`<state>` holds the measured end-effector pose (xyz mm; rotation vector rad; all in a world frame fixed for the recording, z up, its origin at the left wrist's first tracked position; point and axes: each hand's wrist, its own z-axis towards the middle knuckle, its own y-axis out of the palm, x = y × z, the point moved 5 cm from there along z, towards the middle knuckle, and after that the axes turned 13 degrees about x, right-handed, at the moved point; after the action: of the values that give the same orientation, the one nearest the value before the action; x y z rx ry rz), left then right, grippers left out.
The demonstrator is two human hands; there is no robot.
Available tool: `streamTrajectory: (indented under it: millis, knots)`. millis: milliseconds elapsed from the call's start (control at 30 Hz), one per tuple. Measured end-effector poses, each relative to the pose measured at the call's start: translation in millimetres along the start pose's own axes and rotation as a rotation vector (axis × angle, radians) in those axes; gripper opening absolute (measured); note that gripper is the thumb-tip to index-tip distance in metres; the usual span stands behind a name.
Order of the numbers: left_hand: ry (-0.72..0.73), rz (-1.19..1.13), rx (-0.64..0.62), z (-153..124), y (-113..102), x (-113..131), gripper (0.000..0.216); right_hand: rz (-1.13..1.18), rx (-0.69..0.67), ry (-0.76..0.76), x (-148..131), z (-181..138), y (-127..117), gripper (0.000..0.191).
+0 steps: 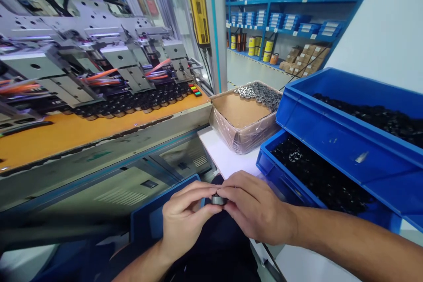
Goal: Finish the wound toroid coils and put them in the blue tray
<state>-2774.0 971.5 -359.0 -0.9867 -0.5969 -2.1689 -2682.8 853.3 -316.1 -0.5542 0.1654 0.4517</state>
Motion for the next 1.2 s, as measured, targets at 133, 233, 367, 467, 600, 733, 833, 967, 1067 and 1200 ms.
streamTrajectory:
  millis: [133,233,367,467,600,733,833,967,1067,1200]
  knots:
    - [-0.353,-0.269,-0.009,-7,5,-20,0.029,-0.061,0.008,-0.010,2,-1,0,0.023]
    - [-0.662,-0.561,-0.043,-14,13,-33,0.025,-0.069,-0.005,0.061,9,-2,0,0.029]
    - [-0.830,-0.796,-0.152,-18,23,-34,0.031,-0.030,0.000,0.066,12,-2,0,0.023]
    - [-0.766,-0.806,-0.169,-16,25,-33,0.035,-0.040,0.003,0.031,10,-1,1,0.025]
    - [-0.748,-0.820,-0.193,-18,26,-36,0.027,-0.017,0.000,0.054,11,-1,2,0.030]
    - [-0.501,-0.557,-0.233,-12,16,-35,0.025,-0.018,0.012,0.037,12,-1,0,0.021]
    - [-0.146,-0.197,-0.196,0,4,-28,0.029,-0.003,0.024,0.041,11,-4,-1,0.025]
    - [0.124,-0.019,-0.150,3,1,-13,0.023,0.024,-0.003,0.063,7,-6,3,0.025]
    - [0.171,0.027,-0.135,6,0,-9,0.020,-0.023,-0.065,0.093,11,-7,6,0.023]
    - [0.387,0.391,-0.060,50,-35,-8,0.015,-0.302,-0.098,0.050,42,-11,-22,0.036]
